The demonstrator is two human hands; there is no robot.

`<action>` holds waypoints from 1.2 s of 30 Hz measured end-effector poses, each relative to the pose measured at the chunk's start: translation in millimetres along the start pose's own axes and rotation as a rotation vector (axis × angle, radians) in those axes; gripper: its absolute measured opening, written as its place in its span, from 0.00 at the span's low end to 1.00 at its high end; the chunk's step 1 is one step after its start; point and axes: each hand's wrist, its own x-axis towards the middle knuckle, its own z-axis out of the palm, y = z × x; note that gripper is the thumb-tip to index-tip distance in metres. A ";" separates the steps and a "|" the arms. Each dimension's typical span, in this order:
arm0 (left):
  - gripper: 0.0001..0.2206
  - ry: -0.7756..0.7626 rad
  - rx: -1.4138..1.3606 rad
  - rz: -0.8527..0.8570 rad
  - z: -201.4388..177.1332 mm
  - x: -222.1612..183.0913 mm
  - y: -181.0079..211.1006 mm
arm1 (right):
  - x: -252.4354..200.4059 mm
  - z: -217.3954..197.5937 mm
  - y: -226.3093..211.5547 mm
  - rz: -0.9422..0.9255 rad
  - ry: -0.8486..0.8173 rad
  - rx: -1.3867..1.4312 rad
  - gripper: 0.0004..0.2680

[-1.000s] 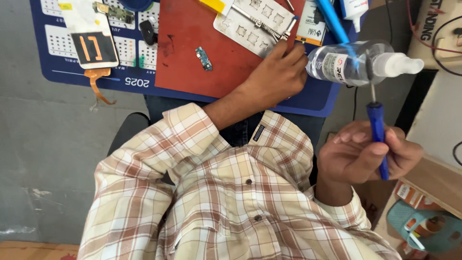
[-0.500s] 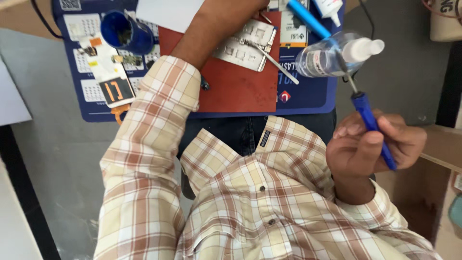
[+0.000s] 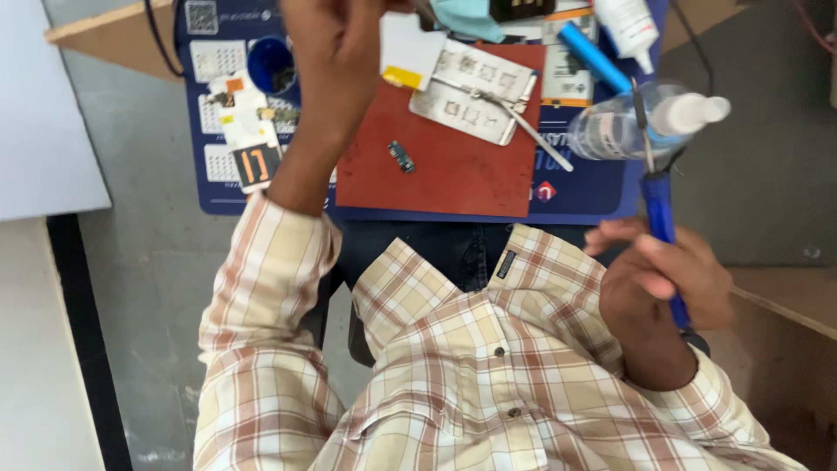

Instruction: The person uses a hot air gun to heat a small electronic component, then cleans it with a toothbrush and liquid from a spray bottle. They also use a screwdriver and tweezers to manipulate the component on a red work mat.

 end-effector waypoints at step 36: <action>0.11 0.256 -0.231 -0.630 6.1 -166.1 88.9 | -25.3 122.6 49.3 0.226 -0.485 -0.049 0.13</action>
